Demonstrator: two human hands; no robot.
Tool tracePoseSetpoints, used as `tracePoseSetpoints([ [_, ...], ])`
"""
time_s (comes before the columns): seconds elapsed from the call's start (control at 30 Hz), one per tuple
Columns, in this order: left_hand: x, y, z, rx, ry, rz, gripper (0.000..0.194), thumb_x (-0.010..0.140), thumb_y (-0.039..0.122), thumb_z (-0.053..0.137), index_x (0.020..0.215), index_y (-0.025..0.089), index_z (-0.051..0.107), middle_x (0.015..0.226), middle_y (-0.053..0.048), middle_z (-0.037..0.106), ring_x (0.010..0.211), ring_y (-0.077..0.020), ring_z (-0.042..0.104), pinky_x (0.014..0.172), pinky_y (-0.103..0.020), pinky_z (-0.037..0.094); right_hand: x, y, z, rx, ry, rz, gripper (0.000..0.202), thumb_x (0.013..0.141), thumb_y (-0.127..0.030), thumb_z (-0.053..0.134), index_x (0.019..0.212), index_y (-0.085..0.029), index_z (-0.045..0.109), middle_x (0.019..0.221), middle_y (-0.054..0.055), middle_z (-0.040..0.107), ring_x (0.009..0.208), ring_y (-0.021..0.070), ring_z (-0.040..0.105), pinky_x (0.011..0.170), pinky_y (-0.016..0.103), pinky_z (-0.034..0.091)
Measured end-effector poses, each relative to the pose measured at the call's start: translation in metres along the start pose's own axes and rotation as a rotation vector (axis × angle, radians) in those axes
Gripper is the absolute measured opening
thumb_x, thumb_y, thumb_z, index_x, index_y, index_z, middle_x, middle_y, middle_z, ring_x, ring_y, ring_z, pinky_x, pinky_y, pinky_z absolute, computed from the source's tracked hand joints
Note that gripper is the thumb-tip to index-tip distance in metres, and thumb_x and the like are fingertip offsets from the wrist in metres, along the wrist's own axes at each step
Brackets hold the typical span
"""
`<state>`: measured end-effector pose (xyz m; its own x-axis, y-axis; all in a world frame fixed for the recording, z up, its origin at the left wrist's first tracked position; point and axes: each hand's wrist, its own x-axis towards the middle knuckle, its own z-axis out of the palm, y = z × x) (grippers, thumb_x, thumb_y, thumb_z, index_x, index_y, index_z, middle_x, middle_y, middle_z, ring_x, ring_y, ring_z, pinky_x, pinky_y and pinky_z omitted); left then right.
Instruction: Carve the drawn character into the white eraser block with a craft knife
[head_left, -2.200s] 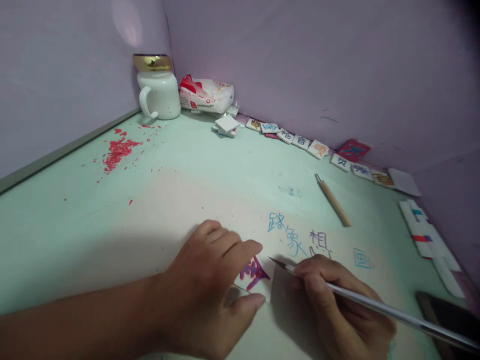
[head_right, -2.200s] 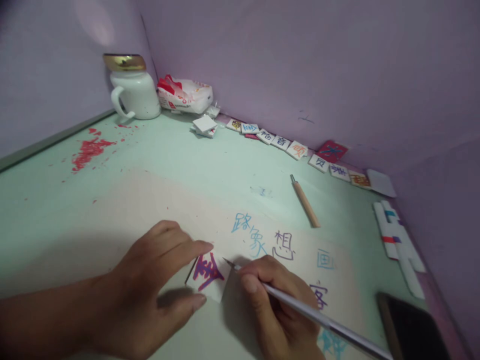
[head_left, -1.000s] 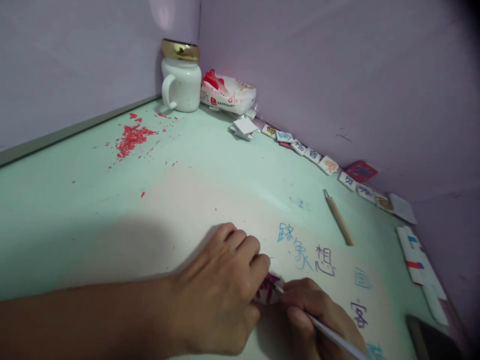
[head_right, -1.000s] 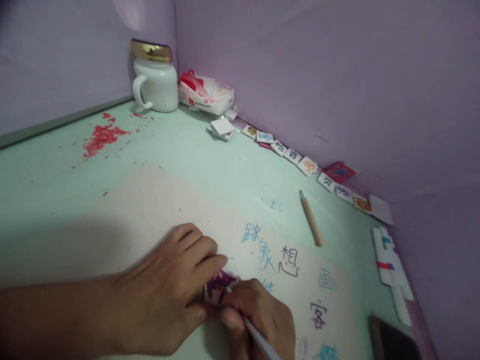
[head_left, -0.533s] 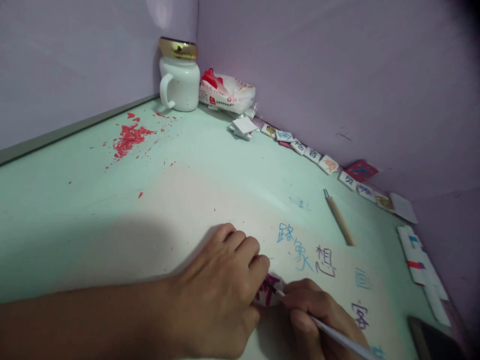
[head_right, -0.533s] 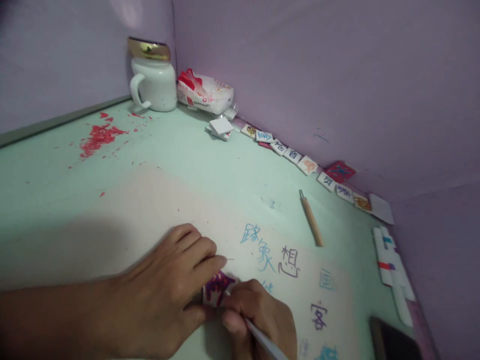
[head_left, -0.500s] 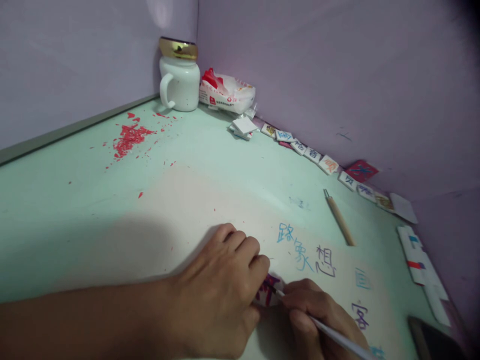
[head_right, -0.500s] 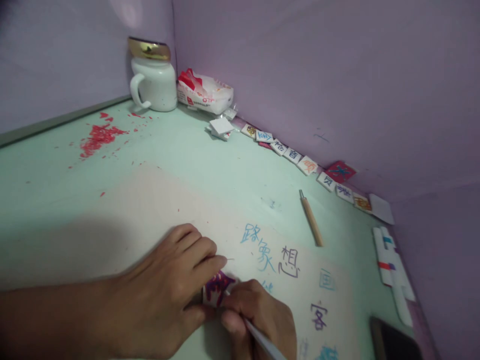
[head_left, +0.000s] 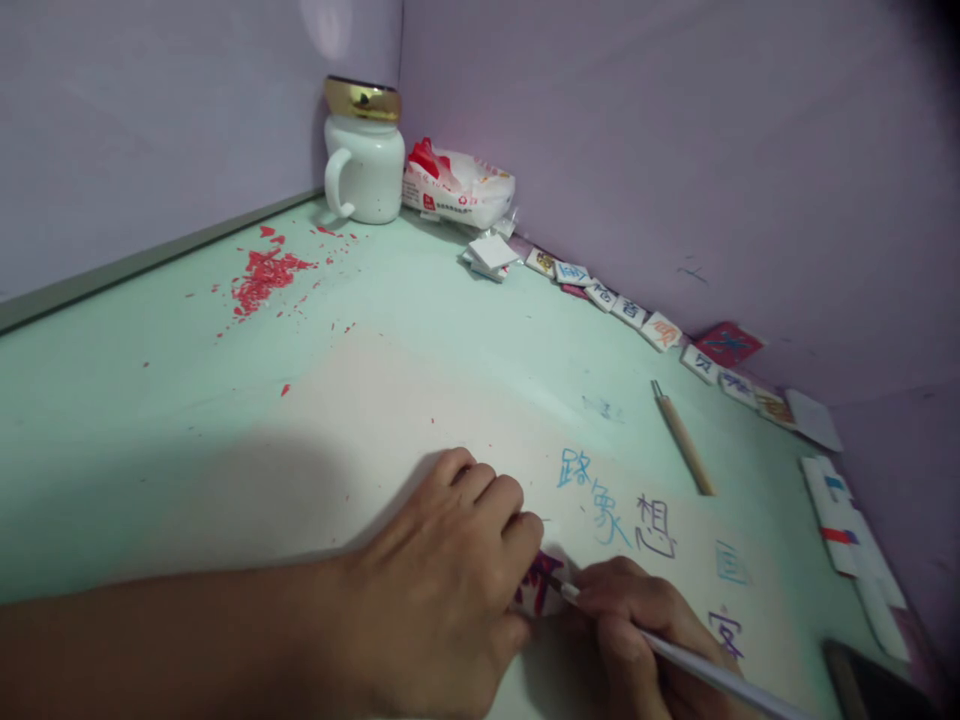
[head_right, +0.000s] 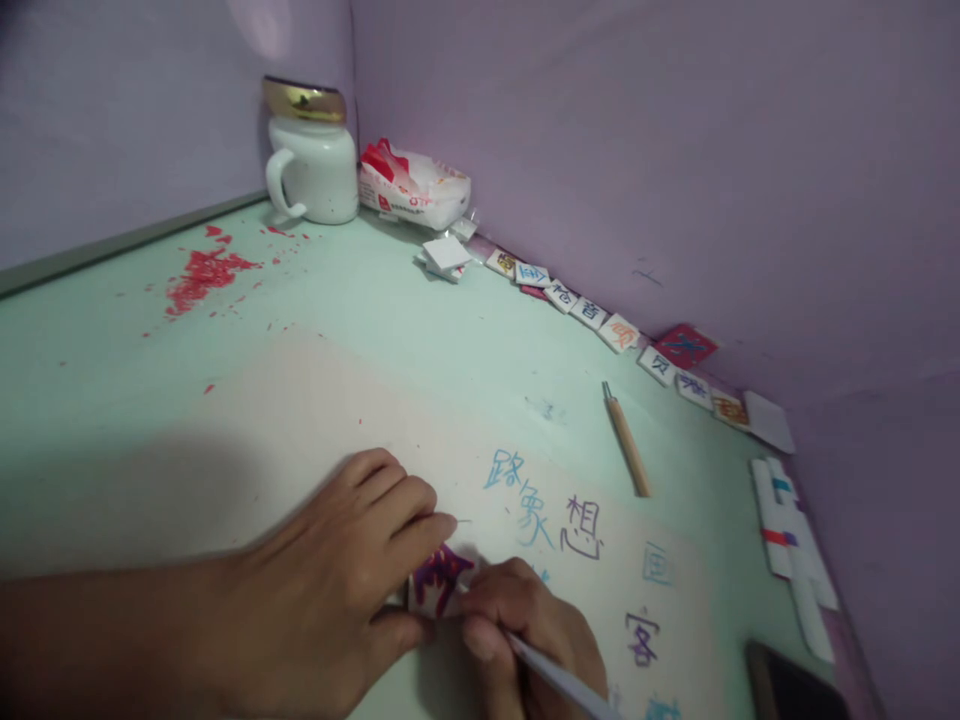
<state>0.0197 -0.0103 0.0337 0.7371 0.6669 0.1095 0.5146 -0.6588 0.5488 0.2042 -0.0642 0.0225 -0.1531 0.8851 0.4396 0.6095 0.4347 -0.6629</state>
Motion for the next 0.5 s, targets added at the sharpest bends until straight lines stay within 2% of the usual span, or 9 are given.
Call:
tracePoseSetpoints([
  [0.3, 0.0002, 0.0006, 0.0007, 0.0, 0.0, 0.001, 0.016, 0.08, 0.025, 0.063, 0.092, 0.015, 0.059, 0.09, -0.007, 0.056, 0.084, -0.0238, 0.048, 0.085, -0.045, 0.039, -0.003, 0.0015, -0.0033, 0.023, -0.105, 0.002, 0.017, 0.098, -0.03, 0.047, 0.086, -0.023, 0.056, 0.065, -0.002, 0.062, 0.052, 0.0107, 0.06, 0.049, 0.02, 0.047],
  [0.5, 0.0005, 0.0004, 0.0005, -0.003, -0.002, 0.004, 0.015, 0.083, 0.029, 0.061, 0.091, 0.016, 0.058, 0.089, -0.007, 0.056, 0.084, -0.0239, 0.048, 0.085, -0.045, 0.039, -0.0039, 0.0005, -0.0002, 0.032, -0.005, 0.045, 0.015, 0.098, -0.029, 0.049, 0.086, -0.024, 0.057, 0.064, -0.002, 0.061, 0.052, 0.0113, 0.059, 0.049, 0.021, 0.045],
])
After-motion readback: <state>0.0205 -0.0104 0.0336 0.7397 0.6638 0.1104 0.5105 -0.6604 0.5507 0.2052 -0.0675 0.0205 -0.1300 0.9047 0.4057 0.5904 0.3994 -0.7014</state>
